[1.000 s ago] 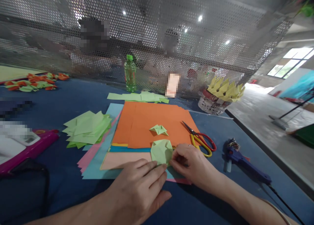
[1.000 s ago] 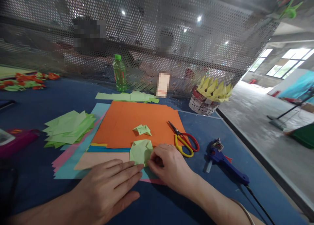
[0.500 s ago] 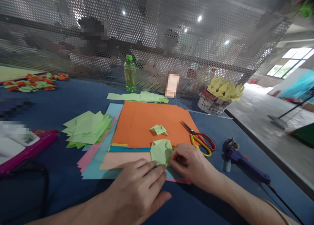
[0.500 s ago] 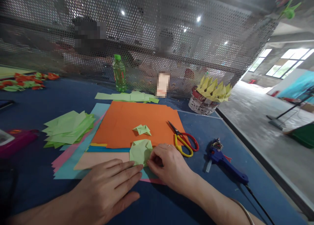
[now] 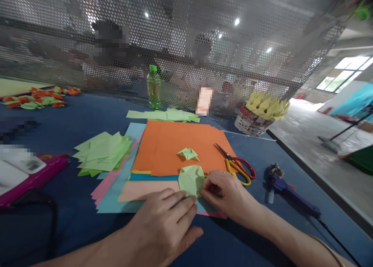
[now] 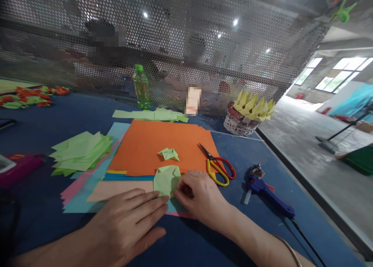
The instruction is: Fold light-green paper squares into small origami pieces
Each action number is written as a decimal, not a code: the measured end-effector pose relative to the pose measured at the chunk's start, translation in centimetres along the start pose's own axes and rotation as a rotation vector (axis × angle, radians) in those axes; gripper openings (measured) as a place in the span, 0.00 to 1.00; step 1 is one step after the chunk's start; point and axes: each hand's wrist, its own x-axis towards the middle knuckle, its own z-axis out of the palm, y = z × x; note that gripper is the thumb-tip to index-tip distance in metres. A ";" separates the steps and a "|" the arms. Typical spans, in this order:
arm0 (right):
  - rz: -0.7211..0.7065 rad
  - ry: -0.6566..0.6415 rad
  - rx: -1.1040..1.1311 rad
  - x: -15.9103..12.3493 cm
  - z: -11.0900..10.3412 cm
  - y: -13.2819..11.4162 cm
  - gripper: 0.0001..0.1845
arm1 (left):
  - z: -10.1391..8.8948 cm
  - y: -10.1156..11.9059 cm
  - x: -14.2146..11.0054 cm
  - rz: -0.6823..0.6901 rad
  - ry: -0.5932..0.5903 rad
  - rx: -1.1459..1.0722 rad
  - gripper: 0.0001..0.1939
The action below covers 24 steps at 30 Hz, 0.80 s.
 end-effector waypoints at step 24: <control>0.009 -0.004 0.020 0.0 0.0 0.2 0.07 | -0.3 0.1 0.3 -0.007 -0.016 -0.012 0.16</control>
